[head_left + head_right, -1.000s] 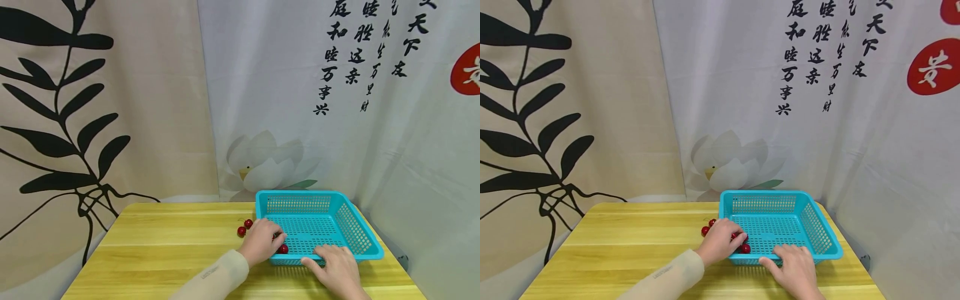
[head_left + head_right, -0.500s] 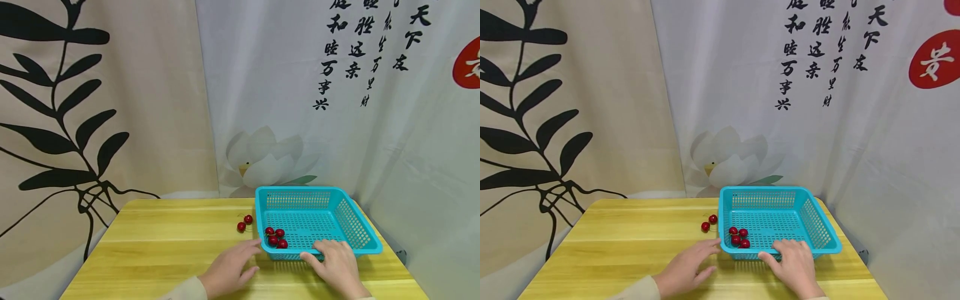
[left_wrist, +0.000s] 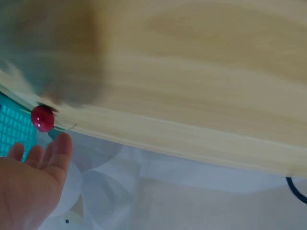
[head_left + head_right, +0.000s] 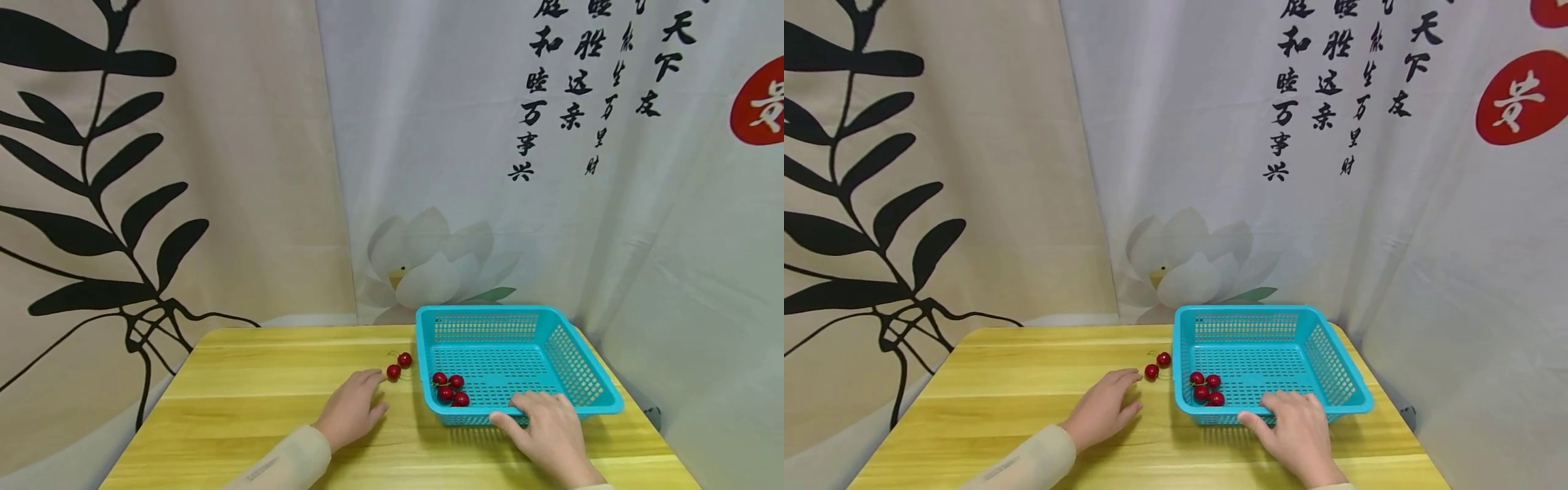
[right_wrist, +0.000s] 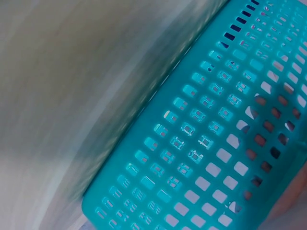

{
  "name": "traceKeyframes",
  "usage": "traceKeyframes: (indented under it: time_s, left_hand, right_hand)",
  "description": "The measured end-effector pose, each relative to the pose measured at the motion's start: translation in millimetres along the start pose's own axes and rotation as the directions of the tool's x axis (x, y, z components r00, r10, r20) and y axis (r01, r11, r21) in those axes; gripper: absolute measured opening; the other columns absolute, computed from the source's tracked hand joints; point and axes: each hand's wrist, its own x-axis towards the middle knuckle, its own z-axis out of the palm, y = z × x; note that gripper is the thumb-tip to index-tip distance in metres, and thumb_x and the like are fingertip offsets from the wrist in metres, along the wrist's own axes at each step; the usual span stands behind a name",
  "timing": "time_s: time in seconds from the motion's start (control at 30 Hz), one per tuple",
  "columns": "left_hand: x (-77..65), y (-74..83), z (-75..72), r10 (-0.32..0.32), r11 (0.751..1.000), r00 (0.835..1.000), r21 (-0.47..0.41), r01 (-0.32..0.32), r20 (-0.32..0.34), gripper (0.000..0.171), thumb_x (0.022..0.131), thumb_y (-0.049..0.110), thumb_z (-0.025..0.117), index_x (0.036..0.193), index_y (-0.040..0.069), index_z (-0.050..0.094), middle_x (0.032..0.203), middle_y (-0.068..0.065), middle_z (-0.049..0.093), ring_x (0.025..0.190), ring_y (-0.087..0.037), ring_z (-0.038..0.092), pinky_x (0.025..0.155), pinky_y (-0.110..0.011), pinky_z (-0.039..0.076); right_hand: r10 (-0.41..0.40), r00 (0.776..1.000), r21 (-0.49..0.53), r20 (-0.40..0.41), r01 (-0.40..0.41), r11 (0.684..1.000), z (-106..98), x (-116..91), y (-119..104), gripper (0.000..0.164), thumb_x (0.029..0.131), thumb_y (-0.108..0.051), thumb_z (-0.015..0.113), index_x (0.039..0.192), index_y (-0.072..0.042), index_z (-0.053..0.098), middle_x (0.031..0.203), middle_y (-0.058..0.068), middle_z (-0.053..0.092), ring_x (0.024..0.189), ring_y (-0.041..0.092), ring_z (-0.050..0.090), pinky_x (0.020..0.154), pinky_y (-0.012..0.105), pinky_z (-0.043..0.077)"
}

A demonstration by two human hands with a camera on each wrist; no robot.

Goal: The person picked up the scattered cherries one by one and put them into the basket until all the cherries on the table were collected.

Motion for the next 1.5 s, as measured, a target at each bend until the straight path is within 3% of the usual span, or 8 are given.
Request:
traceKeyframes:
  time_s: [0.2,0.4,0.7,0.9,0.97,1.07,1.23,1.5]
  left_hand:
    - [27.6,5.2,12.5,-0.002,0.999,1.000,0.040,0.002,0.009,0.059,0.098,0.030,0.079,0.148,0.004,0.060,0.156,-0.014,0.059,0.143,-0.033,0.059,0.119,-0.048,0.050]
    - [42.7,12.1,21.0,0.003,0.999,1.000,0.045,-0.004,0.026,0.057,0.096,0.023,0.081,0.145,0.001,0.062,0.151,-0.016,0.063,0.139,-0.034,0.061,0.117,-0.048,0.052]
    - [41.0,15.5,24.4,0.024,0.998,0.998,0.052,-0.027,0.064,0.039,0.095,0.014,0.081,0.131,0.000,0.071,0.136,-0.017,0.072,0.126,-0.032,0.070,0.108,-0.044,0.059]
    - [34.9,11.7,22.2,0.057,0.997,0.997,0.053,-0.060,0.061,0.011,0.093,0.004,0.081,0.102,0.007,0.075,0.107,-0.005,0.076,0.100,-0.019,0.074,0.090,-0.032,0.064]
    - [33.3,10.0,20.6,0.056,0.997,0.996,0.045,-0.059,0.067,0.009,0.094,0.006,0.081,0.100,0.009,0.076,0.101,-0.003,0.075,0.095,-0.015,0.072,0.086,-0.030,0.063]
    - [31.7,8.1,16.9,0.047,0.999,0.997,0.023,-0.048,0.061,0.017,0.094,0.010,0.082,0.110,0.008,0.078,0.101,-0.002,0.076,0.095,-0.015,0.073,0.087,-0.032,0.064]
    - [35.6,10.9,2.6,0.040,0.999,0.999,-0.024,-0.041,-0.024,0.030,0.093,0.017,0.084,0.121,0.009,0.078,0.111,-0.004,0.080,0.101,-0.021,0.077,0.089,-0.037,0.065]
    - [55.3,42.9,-27.9,-0.026,0.983,0.993,-0.185,0.004,-0.117,0.038,0.096,0.033,0.080,0.129,0.015,0.076,0.120,0.001,0.079,0.106,-0.018,0.075,0.093,-0.037,0.064]
  right_hand:
    - [0.006,1.000,-0.001,-0.003,-0.006,1.000,0,1,0,0.040,0.085,-0.064,0.081,0.092,-0.024,0.078,0.085,-0.010,0.073,0.076,0.011,0.063,0.073,0.032,0.043]
    - [-0.003,1.000,-0.006,-0.009,0.003,1.000,1,1,0,0.038,0.085,-0.063,0.081,0.091,-0.025,0.078,0.087,-0.011,0.075,0.079,0.013,0.067,0.075,0.034,0.045]
    - [-0.028,0.999,-0.014,-0.044,0.028,1.000,1,-1,0,0.037,0.084,-0.063,0.082,0.087,-0.027,0.075,0.079,-0.014,0.070,0.072,0.009,0.061,0.072,0.031,0.042]
    - [-0.032,0.998,-0.016,-0.062,0.031,0.999,1,-1,-1,0.034,0.083,-0.062,0.083,0.085,-0.029,0.074,0.076,-0.018,0.065,0.071,0.007,0.059,0.071,0.031,0.042]
    - [-0.029,0.997,-0.015,-0.064,0.028,0.999,1,-1,0,0.034,0.083,-0.062,0.083,0.085,-0.029,0.075,0.078,-0.018,0.066,0.071,0.007,0.060,0.071,0.031,0.043]
    - [-0.026,0.998,-0.007,-0.064,0.026,1.000,2,-1,0,0.034,0.083,-0.062,0.084,0.085,-0.029,0.075,0.077,-0.018,0.066,0.071,0.007,0.059,0.070,0.030,0.042]
    - [-0.030,0.996,0.005,-0.078,0.030,1.000,2,-2,0,0.033,0.082,-0.061,0.085,0.084,-0.029,0.074,0.076,-0.018,0.064,0.070,0.006,0.058,0.069,0.028,0.039]
    - [-0.041,0.994,0.006,-0.099,0.041,0.999,3,-2,1,0.033,0.081,-0.060,0.086,0.083,-0.030,0.074,0.072,-0.020,0.060,0.067,0.003,0.054,0.068,0.027,0.038]
